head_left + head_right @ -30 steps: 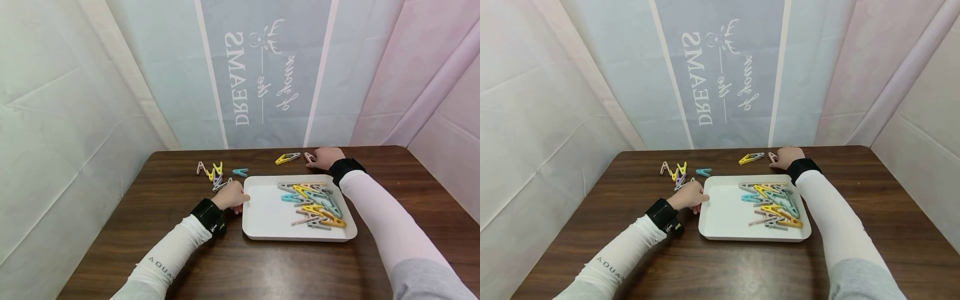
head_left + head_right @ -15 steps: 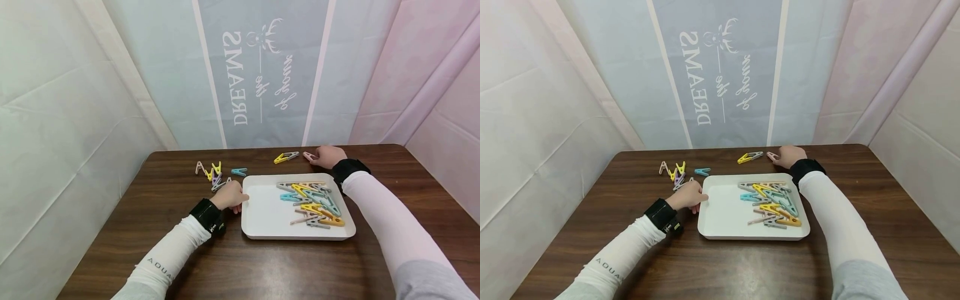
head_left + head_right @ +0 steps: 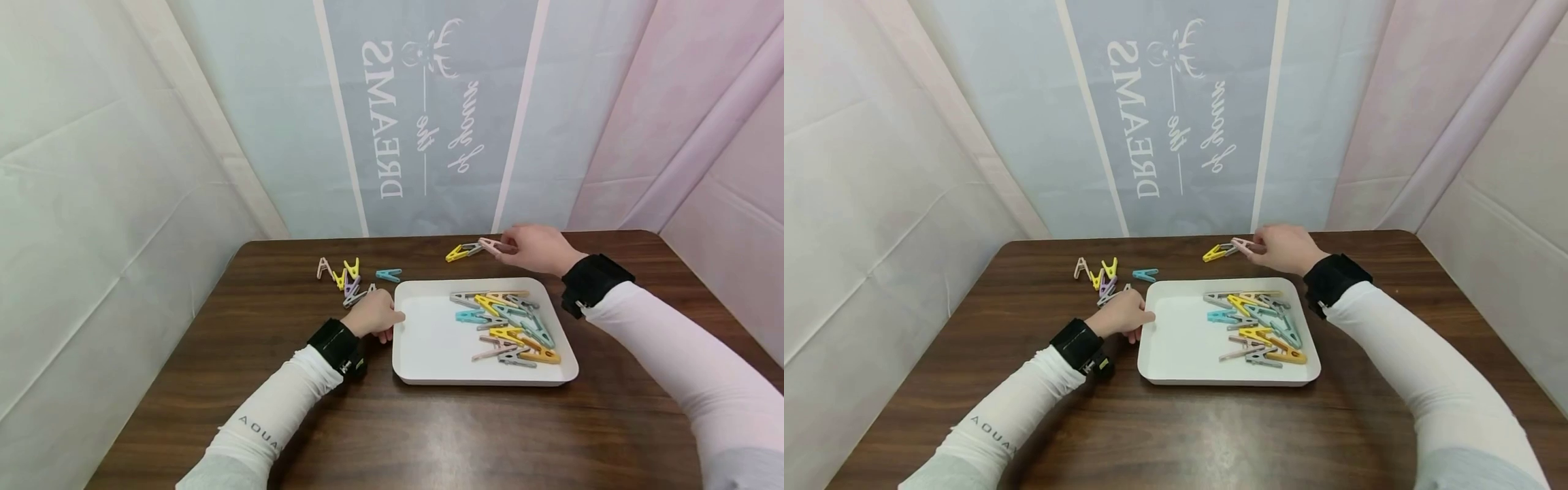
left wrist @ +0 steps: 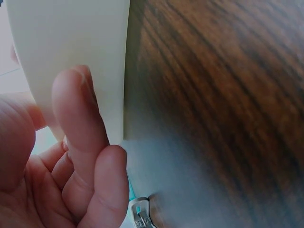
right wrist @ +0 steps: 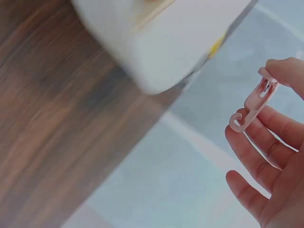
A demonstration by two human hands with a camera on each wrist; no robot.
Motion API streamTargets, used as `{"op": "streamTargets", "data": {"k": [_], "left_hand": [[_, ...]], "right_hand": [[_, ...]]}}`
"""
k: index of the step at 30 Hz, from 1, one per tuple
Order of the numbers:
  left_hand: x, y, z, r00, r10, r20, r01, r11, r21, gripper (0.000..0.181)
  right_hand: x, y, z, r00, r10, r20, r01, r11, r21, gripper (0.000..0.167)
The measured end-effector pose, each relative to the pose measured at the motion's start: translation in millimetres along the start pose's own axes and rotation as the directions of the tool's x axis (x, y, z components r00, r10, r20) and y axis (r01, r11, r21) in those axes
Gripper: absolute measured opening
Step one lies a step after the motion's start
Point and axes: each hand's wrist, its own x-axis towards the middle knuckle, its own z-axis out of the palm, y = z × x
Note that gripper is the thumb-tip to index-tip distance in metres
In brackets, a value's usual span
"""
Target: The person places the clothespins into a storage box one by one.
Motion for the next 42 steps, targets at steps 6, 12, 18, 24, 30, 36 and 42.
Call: {"op": "streamTargets", "data": {"k": [6, 12, 18, 24, 30, 36, 42], "left_hand": [[-0.2, 0.7, -0.8, 1.0, -0.013, 0.006, 0.013, 1.0, 0.01, 0.041], [-1.5, 1.8, -2.2, 1.0, -0.021, 0.022, 0.021, 1.0, 0.002, 0.042], [-0.8, 1.4, -3.8, 1.0, -0.011, 0.001, 0.011, 1.0, 0.013, 0.042], [1.5, 0.2, -0.6, 1.0, -0.016, 0.003, 0.016, 1.0, 0.013, 0.04], [2.4, -0.2, 1.3, 1.0, -0.03, 0.001, 0.03, 0.999, 0.012, 0.04], [3.4, -1.4, 2.8, 1.0, -0.017, -0.002, 0.017, 1.0, 0.021, 0.04], [4.5, -3.3, 3.4, 1.0, -0.024, -0.001, 0.024, 1.0, 0.014, 0.039]], "right_hand": [[-16.6, -34.1, -2.1, 0.988, -0.151, -0.041, 0.15, 0.988, -0.023, 0.021], [-41.6, -59.7, 6.3, 0.956, -0.292, -0.029, 0.292, 0.956, -0.019, 0.024], [-56.5, -76.0, 14.1, 0.915, -0.401, 0.037, 0.403, 0.915, -0.039, 0.025], [-63.2, -82.5, 22.8, 0.888, -0.448, 0.102, 0.453, 0.89, -0.04, 0.025], [-66.4, -85.8, 30.7, 0.871, -0.463, 0.167, 0.472, 0.882, -0.015, 0.023], [-66.8, -87.4, 33.3, 0.866, -0.468, 0.176, 0.475, 0.88, 0.003, 0.022], [-65.6, -87.9, 36.7, 0.865, -0.464, 0.189, 0.477, 0.879, -0.025, 0.023]]}}
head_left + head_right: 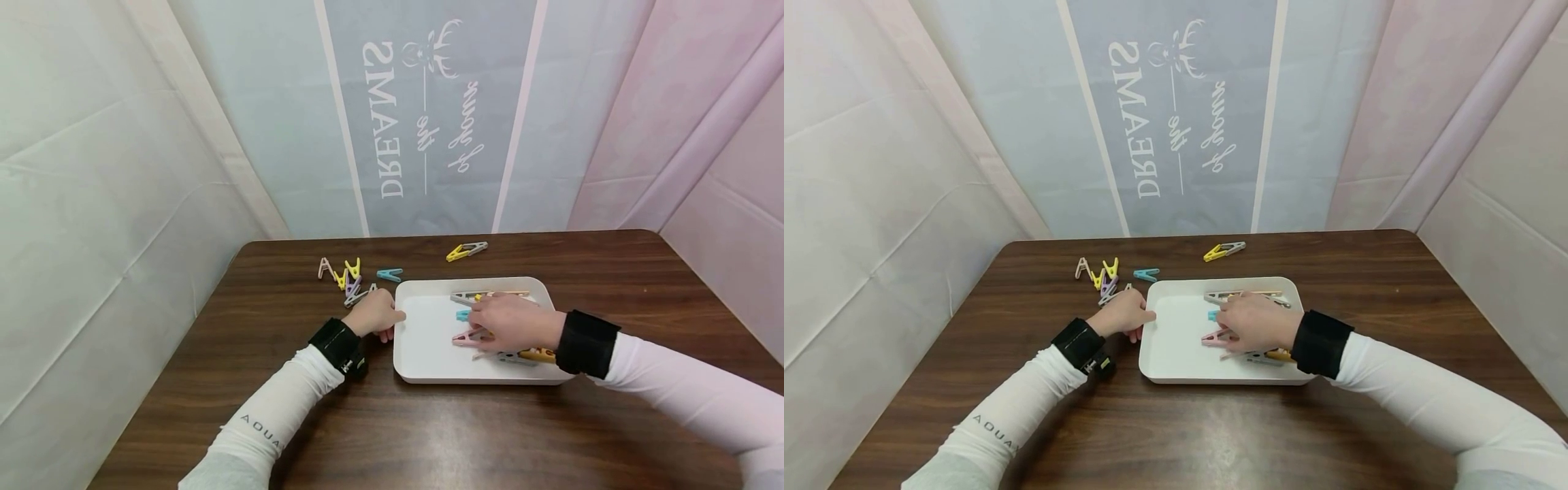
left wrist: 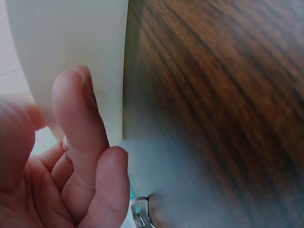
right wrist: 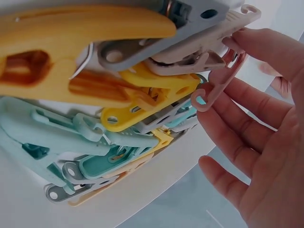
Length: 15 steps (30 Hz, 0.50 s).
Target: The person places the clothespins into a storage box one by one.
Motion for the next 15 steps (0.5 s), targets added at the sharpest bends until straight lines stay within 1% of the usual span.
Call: {"op": "streamTargets", "data": {"k": [9, 15], "left_hand": [[-3.2, 0.6, -0.2, 1.0, 0.019, -0.008, -0.019, 1.0, 0.0, 0.04], [-4.6, 1.7, -0.9, 1.0, 0.025, -0.01, -0.025, 1.0, -0.003, 0.04]], "right_hand": [[3.8, -2.3, -0.5, 0.999, 0.016, 0.03, -0.014, 0.998, -0.066, 0.025], [3.9, -4.2, -1.5, 0.998, 0.033, 0.045, -0.031, 0.997, -0.064, 0.024]]}}
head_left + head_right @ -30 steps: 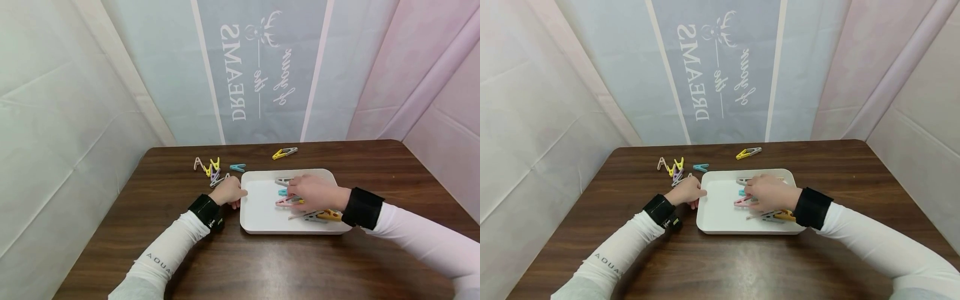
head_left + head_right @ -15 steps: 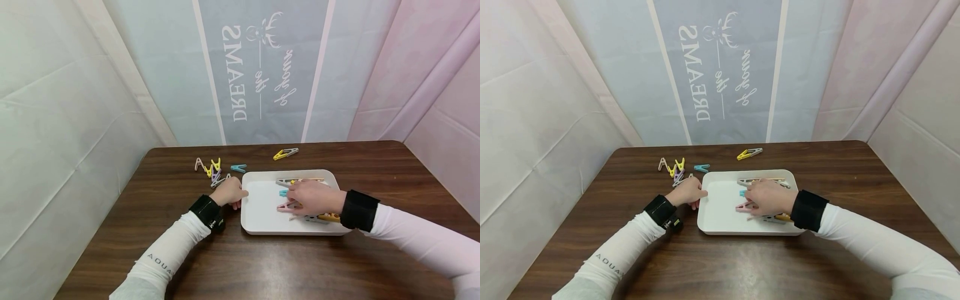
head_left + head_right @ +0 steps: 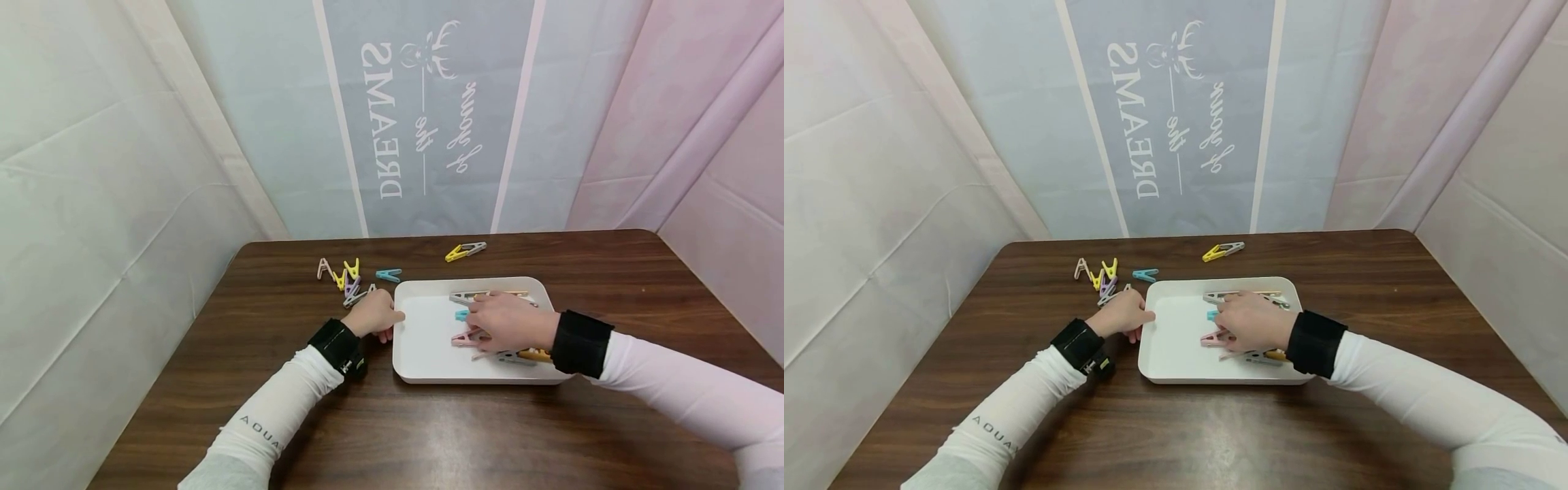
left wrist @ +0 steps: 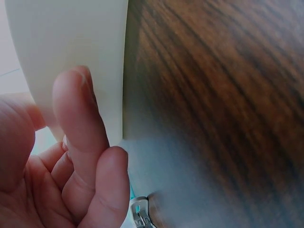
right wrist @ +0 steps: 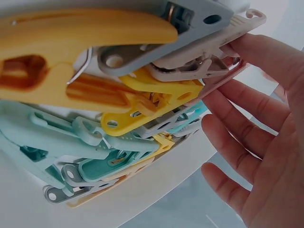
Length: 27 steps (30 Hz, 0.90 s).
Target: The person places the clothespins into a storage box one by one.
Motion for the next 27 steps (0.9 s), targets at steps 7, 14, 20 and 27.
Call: {"op": "streamTargets", "data": {"k": [7, 14, 20, 27], "left_hand": [[0.3, 0.6, -1.1, 1.0, 0.003, 0.001, -0.003, 1.0, -0.002, 0.041], [-0.2, 0.5, -1.4, 1.0, 0.0, -0.001, 0.0, 1.0, 0.0, 0.04], [-0.7, -0.1, -1.6, 1.0, 0.003, 0.002, -0.003, 1.0, 0.008, 0.041], [0.8, -0.5, -2.5, 1.0, 0.02, 0.011, -0.02, 1.0, 0.002, 0.041]], "right_hand": [[-0.8, 1.2, 0.7, 1.0, 0.02, 0.006, -0.02, 1.0, 0.003, 0.023], [-0.7, 1.5, -0.5, 0.999, 0.04, 0.025, -0.04, 0.999, 0.025, 0.021], [-2.5, 0.4, -3.8, 0.999, 0.034, 0.015, -0.034, 0.999, 0.015, 0.021], [-4.1, 7.3, -23.1, 0.999, 0.044, -0.02, -0.042, 0.997, 0.06, 0.024]]}}
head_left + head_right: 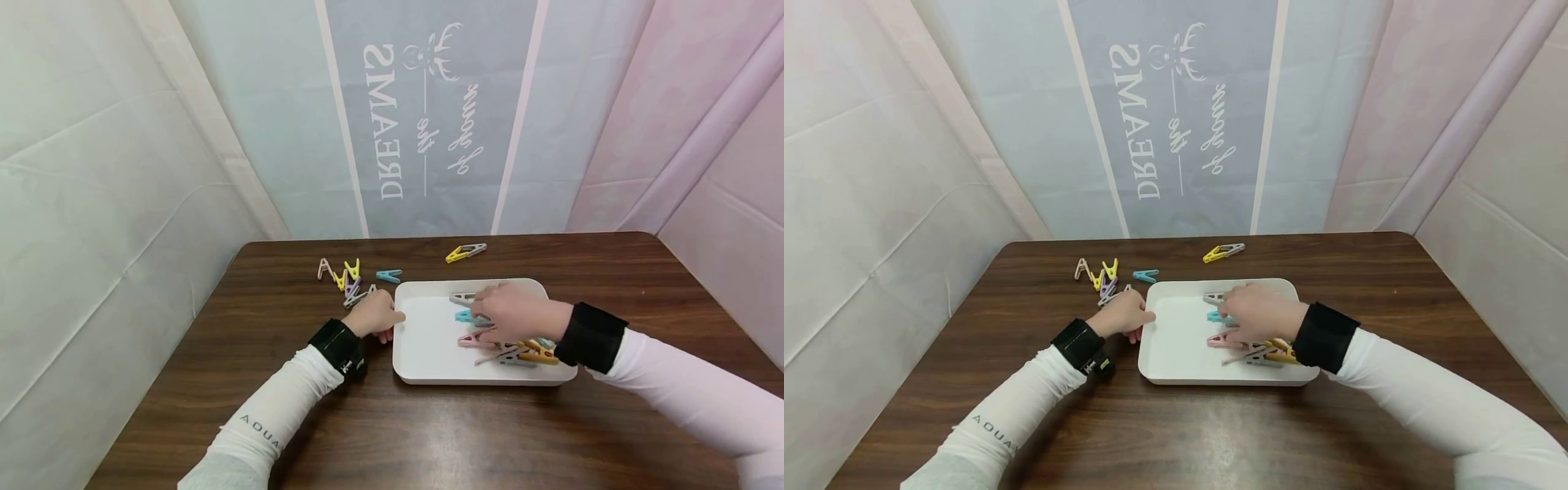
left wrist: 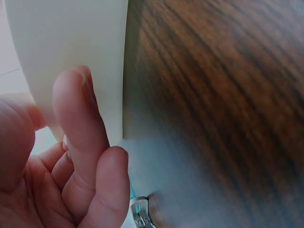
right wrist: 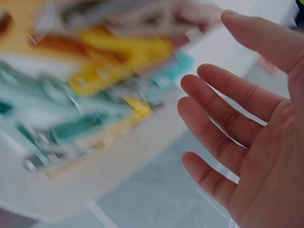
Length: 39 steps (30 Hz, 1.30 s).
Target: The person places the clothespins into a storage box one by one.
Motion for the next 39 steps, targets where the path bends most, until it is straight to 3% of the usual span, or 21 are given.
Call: {"op": "streamTargets", "data": {"k": [5, 10, 17, 21, 23, 30, 39], "left_hand": [[1.2, 0.1, -0.5, 1.0, 0.001, -0.001, -0.001, 1.0, 0.002, 0.042], [1.6, 0.6, 1.0, 1.0, -0.009, 0.001, 0.009, 1.0, -0.003, 0.042], [2.1, -0.1, 3.7, 1.0, -0.019, 0.003, 0.019, 1.0, -0.006, 0.041], [2.2, -0.8, 3.5, 1.0, -0.007, -0.006, 0.007, 1.0, -0.009, 0.041], [2.0, -0.6, 3.2, 1.0, -0.009, -0.01, 0.009, 1.0, -0.011, 0.041], [0.4, 1.5, 2.6, 1.0, -0.018, -0.004, 0.018, 1.0, -0.009, 0.042], [0.4, 1.1, 1.5, 1.0, -0.023, -0.01, 0.023, 1.0, -0.007, 0.041]], "right_hand": [[8.0, 18.6, -21.2, 0.994, 0.039, -0.098, -0.038, 0.999, 0.007, 0.028], [25.2, 48.0, -30.1, 0.978, 0.176, -0.116, -0.172, 0.984, 0.04, 0.026], [52.5, 92.9, -17.8, 0.952, 0.292, -0.088, -0.29, 0.957, 0.025, 0.037], [70.2, 108.9, -6.1, 0.925, 0.365, -0.106, -0.367, 0.93, 0.0, 0.048], [80.1, 113.1, 1.4, 0.912, 0.399, -0.099, -0.402, 0.915, -0.015, 0.052], [109.6, 114.1, 26.9, 0.899, 0.438, -0.016, -0.437, 0.899, 0.013, 0.057], [117.0, 119.7, 35.6, 0.867, 0.494, 0.068, -0.496, 0.868, 0.027, 0.052]]}}
